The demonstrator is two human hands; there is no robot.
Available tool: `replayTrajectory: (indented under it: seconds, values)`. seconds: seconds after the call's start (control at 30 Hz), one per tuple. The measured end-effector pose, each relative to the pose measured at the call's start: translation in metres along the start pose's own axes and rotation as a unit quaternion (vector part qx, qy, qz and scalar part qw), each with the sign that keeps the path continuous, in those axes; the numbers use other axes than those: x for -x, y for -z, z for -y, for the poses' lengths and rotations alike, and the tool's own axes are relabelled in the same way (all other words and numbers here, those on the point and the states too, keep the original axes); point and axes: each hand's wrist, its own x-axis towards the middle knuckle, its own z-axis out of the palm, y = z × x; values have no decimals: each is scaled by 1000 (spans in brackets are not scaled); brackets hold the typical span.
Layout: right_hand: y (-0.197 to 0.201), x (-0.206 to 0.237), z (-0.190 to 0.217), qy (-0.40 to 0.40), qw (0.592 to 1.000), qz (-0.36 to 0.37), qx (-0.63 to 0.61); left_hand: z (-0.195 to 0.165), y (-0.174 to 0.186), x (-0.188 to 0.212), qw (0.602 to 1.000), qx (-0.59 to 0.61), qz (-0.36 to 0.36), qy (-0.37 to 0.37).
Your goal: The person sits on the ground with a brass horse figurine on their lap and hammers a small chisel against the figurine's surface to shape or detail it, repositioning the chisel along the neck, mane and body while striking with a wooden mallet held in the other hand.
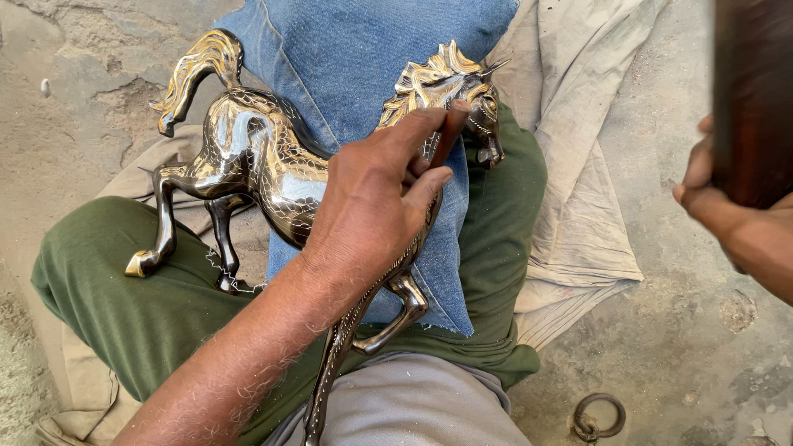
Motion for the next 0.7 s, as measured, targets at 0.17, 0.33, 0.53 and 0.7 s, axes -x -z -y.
replayTrajectory:
  seconds: [0.17,0.33,0.53,0.7]
  values:
    - [9,-1,23,-39,997,-12,-64,-3,0,1,999,-21,8,-38]
    - [28,-9,61,90,995,42,26,-3,1,-3,999,-8,29,-11]
    - [38,-4,78,-4,993,71,90,-5,3,-3,998,-11,24,-61]
    - [31,-6,79,27,993,-12,-112,-6,1,-5,999,12,29,-36]
